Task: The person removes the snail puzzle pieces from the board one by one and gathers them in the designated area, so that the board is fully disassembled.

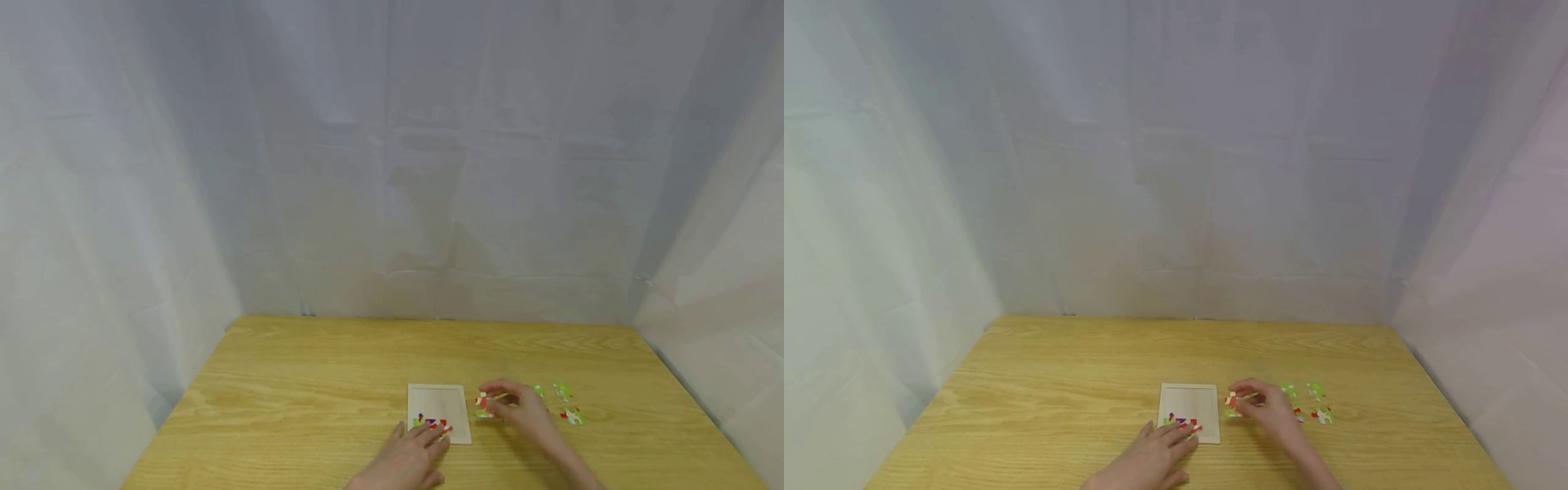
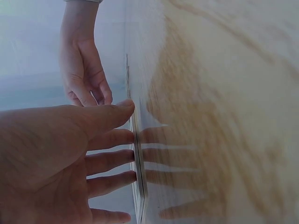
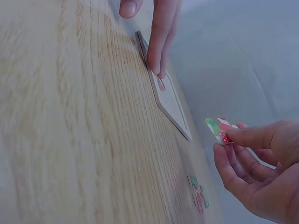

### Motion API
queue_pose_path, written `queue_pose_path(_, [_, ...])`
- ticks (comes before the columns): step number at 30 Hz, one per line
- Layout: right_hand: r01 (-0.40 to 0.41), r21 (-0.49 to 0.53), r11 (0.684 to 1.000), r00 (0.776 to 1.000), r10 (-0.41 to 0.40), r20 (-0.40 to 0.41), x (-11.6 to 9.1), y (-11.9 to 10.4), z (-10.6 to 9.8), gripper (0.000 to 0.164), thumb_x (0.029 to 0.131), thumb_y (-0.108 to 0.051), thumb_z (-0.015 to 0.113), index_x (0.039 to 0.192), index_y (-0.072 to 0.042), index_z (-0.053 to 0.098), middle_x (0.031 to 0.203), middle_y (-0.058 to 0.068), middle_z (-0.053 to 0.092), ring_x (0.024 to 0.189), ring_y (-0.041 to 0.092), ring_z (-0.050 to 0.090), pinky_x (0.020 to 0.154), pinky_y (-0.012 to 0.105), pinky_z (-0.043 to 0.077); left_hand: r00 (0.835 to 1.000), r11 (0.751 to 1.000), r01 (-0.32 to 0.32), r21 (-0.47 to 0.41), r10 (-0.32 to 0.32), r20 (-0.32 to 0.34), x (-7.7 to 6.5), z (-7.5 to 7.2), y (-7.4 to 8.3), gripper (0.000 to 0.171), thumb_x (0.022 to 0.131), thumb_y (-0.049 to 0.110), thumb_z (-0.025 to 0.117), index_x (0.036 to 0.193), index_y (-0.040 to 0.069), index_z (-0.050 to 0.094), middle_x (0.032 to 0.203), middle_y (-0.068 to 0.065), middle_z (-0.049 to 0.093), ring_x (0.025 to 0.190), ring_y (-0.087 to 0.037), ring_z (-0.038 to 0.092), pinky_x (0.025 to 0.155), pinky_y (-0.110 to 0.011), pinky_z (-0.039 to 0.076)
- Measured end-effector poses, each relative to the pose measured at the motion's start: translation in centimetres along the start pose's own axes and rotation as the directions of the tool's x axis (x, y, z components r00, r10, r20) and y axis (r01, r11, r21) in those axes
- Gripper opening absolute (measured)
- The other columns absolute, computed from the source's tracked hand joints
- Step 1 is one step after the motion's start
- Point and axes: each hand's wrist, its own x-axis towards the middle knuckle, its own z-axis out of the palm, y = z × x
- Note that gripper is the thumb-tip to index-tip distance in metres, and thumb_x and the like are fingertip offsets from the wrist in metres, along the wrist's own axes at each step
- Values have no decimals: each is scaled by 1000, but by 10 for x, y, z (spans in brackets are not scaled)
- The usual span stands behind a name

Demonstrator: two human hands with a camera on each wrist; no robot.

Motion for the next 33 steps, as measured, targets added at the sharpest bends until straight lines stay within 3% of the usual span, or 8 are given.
queue_pose_path(9, [-97,-15,995,993,96,-62,-7,4,-13,29,91,-9,74,118,0,70,110,17,71,86,16,68,70,29,60,1000,1000,0,-10,0,10,-1,-1,0,57,96,48,62,146,23,55,152,4,50,137,-20,50,106,-54,47])
queue_pose_path(17, [-85,-36,996,994,82,-76,-14,6,-27,30,92,-8,73,120,2,69,112,21,71,85,13,69,72,28,60,1000,1000,-8,-9,8,-14,-2,0,0,56,95,48,63,145,23,56,152,3,51,136,-21,51,105,-54,48])
queue_pose_path(25, [-129,-36,991,989,126,-80,-24,14,-42,34,94,-12,71,125,3,67,115,19,70,86,10,67,72,30,60,1000,1000,-15,-3,15,-27,-2,2,-1,57,95,48,63,145,22,56,151,3,51,136,-21,51,104,-54,49])
queue_pose_path(33, [-159,-89,983,982,148,-120,-36,21,-57,32,94,-10,71,123,2,68,112,19,71,83,9,68,69,30,60,1000,1000,-5,-13,5,-4,-2,0,0,56,96,48,62,146,23,56,152,4,51,136,-20,50,105,-54,48])
